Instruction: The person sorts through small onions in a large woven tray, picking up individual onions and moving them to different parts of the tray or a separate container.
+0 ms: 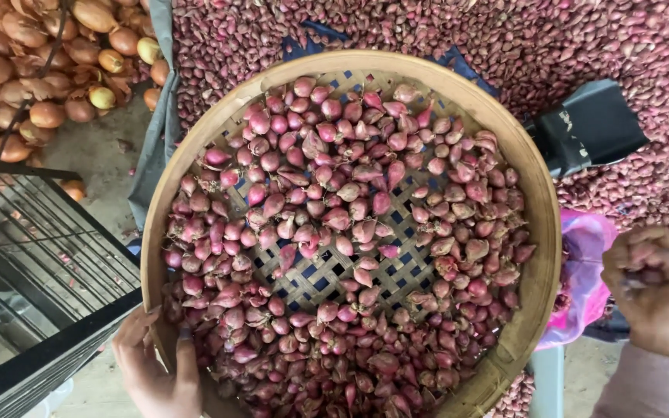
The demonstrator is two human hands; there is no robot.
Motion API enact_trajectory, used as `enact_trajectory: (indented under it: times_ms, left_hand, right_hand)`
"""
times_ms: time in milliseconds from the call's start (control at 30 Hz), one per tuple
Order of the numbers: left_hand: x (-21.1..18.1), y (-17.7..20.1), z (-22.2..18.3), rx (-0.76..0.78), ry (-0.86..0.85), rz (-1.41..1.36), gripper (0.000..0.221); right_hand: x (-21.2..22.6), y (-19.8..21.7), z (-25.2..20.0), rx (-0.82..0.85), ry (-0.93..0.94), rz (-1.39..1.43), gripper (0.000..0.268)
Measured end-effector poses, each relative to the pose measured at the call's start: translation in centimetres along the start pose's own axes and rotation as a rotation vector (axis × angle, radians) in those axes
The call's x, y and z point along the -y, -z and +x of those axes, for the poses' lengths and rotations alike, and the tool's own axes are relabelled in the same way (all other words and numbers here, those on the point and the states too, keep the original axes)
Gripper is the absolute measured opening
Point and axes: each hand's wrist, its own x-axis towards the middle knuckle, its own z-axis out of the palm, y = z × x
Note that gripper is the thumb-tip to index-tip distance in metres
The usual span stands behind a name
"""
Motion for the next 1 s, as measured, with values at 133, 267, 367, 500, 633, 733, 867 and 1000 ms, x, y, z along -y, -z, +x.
enact_trajectory:
  times_ms: [133, 267, 367, 500, 633, 733, 867, 1000]
  left_hand:
    - [0.2, -0.1, 0.2, 0.006, -0.004, 0.024, 0.051]
    - [0.0, 0.0, 0.2, 0.006, -0.027, 0.112, 0.051]
    - [0.0, 0.0, 0.2, 0.034, -0.072, 0.046, 0.048]
    - [-0.7, 0.2, -0.1, 0.01, -0.076, 0.116, 0.048]
    - [-0.5, 0.0, -0.3, 0.0, -0.024, 0.113, 0.049]
    - [-0.5, 0.2, -0.2, 0.001, -0.031, 0.097, 0.048]
    - [-1.8, -0.4, -0.1, -0.053, 0.028, -0.322, 0.062]
    - [1.1, -1.3, -0.1, -0.223, 0.308, -0.477, 0.057]
  right_hand:
    - [-2.0, -0.5, -0.3, -0.197, -0.488, -0.559, 0.021]
    - [0.8, -7.5, 0.7, -0.408, -0.425, -1.012, 0.044]
    - [-2.0, -1.6, 2.0, -0.293, 0.482, -1.012, 0.015]
    - [4.9, -13.9, 3.5, 0.065, 0.729, -1.085, 0.007]
    - [3.0, -21.0, 5.9, 0.523, 0.727, -1.295, 0.027]
    - [1.3, -22.3, 7.1, 0.598, 0.751, -1.365, 0.022]
    - [4.7, -23.0, 5.7, 0.429, 0.823, -1.146, 0.011]
    - [5.0, -20.4, 5.5, 0.369, 0.801, -1.298, 0.018]
